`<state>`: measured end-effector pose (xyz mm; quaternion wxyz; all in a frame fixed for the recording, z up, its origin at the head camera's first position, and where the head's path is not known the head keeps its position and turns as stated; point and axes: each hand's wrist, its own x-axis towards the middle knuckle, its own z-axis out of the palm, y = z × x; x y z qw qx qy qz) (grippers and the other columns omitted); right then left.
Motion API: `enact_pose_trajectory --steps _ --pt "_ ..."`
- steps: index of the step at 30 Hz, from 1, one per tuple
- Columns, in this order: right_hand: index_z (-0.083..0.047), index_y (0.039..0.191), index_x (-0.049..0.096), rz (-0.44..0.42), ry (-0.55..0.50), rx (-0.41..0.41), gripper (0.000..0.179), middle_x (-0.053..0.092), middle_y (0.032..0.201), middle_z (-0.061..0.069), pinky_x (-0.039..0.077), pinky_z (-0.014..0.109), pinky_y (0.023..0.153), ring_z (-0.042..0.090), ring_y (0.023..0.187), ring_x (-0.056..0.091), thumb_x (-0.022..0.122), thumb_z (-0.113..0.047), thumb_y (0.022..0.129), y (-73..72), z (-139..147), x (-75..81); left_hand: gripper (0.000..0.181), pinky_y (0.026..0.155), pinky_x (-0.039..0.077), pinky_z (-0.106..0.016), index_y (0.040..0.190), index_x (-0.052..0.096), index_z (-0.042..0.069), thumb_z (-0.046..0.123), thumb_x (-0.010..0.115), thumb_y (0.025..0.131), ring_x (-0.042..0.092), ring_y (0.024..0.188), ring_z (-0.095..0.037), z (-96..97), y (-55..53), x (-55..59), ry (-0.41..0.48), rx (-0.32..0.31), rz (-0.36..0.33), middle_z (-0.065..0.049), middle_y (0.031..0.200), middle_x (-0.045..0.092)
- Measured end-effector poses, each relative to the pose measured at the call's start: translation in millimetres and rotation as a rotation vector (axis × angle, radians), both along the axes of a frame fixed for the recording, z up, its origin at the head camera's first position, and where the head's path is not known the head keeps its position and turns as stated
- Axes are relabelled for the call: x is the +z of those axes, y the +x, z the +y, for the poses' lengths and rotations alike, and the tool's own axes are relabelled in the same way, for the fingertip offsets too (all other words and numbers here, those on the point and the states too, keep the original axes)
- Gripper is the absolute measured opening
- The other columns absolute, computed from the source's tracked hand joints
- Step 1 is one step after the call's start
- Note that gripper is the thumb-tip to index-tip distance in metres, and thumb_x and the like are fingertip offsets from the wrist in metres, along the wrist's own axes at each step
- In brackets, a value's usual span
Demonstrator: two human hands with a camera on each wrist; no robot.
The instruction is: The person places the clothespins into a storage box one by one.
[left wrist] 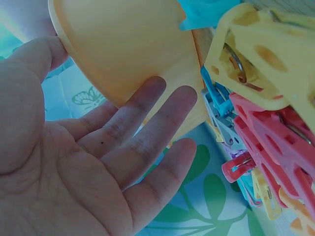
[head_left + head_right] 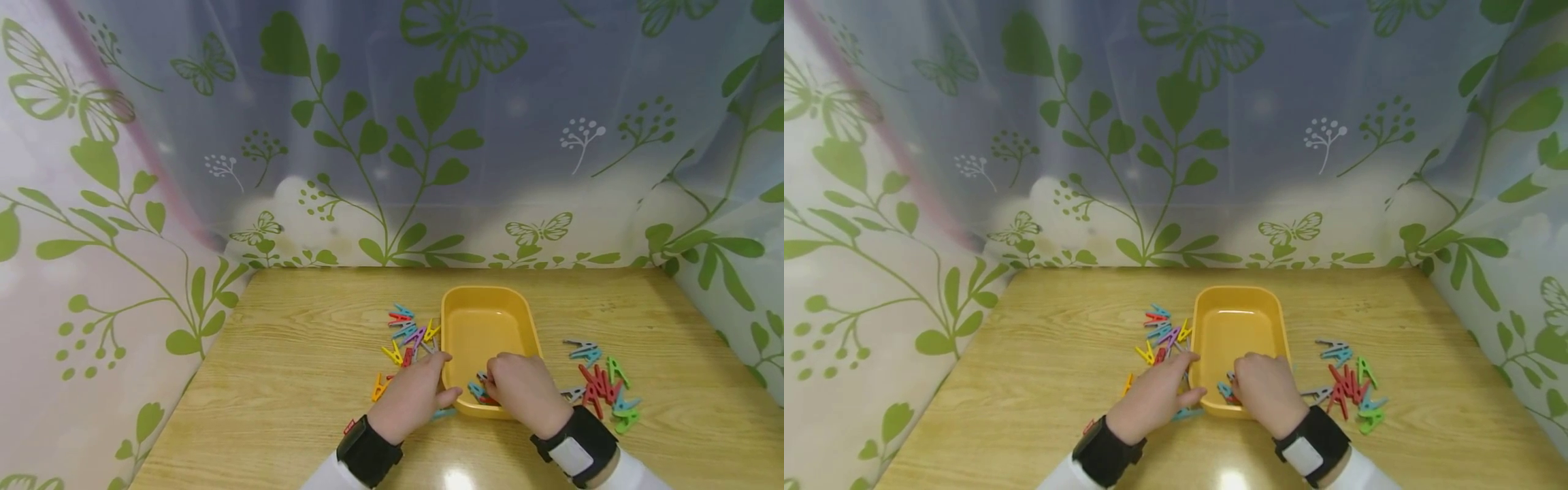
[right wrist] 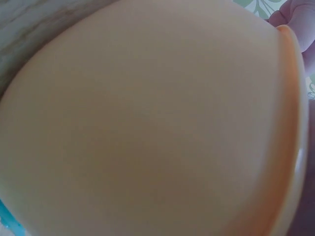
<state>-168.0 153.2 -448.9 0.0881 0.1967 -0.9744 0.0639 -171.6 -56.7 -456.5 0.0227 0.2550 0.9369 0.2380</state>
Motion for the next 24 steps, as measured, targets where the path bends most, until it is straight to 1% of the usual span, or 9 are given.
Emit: enact_pose_trajectory --steps 5,10,13,16,19,21,24 --pt "-0.018 0.061 0.051 -0.016 -0.003 0.005 0.039 0.044 0.06 -0.007 0.037 0.03 0.049 0.009 0.051 0.04 0.082 -0.015 0.084 -0.8 -1 -0.4 0.053 0.064 0.046 -0.022 0.14 0.056 0.006 0.036 0.071 0.099 0.051 0.067 -0.003 0.6 0.0 0.5 -0.01 0.001 0.0 -0.007 0.112 0.069" --pt "-0.018 0.061 0.054 -0.025 0.001 0.001 0.036 0.047 0.061 -0.007 0.04 0.032 0.05 0.009 0.052 0.043 0.081 -0.017 0.085 -2.2 -2 -1.8 0.053 0.068 0.05 -0.024 0.141 0.056 0.006 0.036 0.071 0.099 0.058 0.073 -0.006 1.0 0.3 2.3 -0.014 0.008 -0.005 -0.009 0.117 0.07" --pt "-0.019 0.062 0.056 -0.027 -0.01 0.002 0.035 0.048 0.061 -0.008 0.04 0.031 0.05 0.008 0.052 0.043 0.081 -0.019 0.086 -2.6 -2 -1.8 0.053 0.068 0.05 -0.024 0.14 0.056 0.006 0.036 0.071 0.099 0.059 0.074 -0.006 0.5 0.9 3.1 -0.014 0.014 -0.005 -0.008 0.118 0.07" --pt "-0.018 0.062 0.058 -0.041 -0.039 -0.004 0.033 0.048 0.061 -0.006 0.039 0.029 0.05 0.008 0.051 0.043 0.08 -0.017 0.086 -1.8 -1 -0.4 0.053 0.064 0.047 -0.022 0.141 0.056 0.006 0.035 0.071 0.099 0.056 0.069 -0.004 0.1 1.1 3.1 -0.016 0.013 -0.004 -0.007 0.113 0.07" --pt "-0.015 0.066 0.063 -0.051 -0.065 -0.014 0.026 0.051 0.064 -0.005 0.04 0.028 0.051 0.008 0.052 0.045 0.08 -0.016 0.087 -0.4 1 2.3 0.053 0.061 0.045 -0.021 0.141 0.056 0.006 0.035 0.071 0.099 0.051 0.063 -0.002 0.4 1.4 3.0 -0.019 0.008 0.01 -0.005 0.106 0.069" --pt "-0.014 0.072 0.068 -0.05 -0.079 -0.025 0.02 0.054 0.066 -0.004 0.042 0.027 0.051 0.007 0.054 0.047 0.08 -0.018 0.087 0.7 3 5.1 0.053 0.061 0.045 -0.021 0.14 0.056 0.006 0.036 0.071 0.099 0.051 0.063 -0.002 0.9 1.4 2.4 -0.027 0.005 0.021 -0.005 0.104 0.069" --pt "-0.012 0.079 0.072 -0.032 -0.107 -0.05 0.014 0.056 0.069 -0.003 0.041 0.026 0.049 0.007 0.054 0.048 0.08 -0.02 0.089 1.7 7 11.0 0.053 0.063 0.047 -0.021 0.14 0.056 0.006 0.036 0.071 0.099 0.053 0.065 -0.003 1.8 1.0 1.9 -0.037 0.008 0.025 -0.006 0.107 0.07"
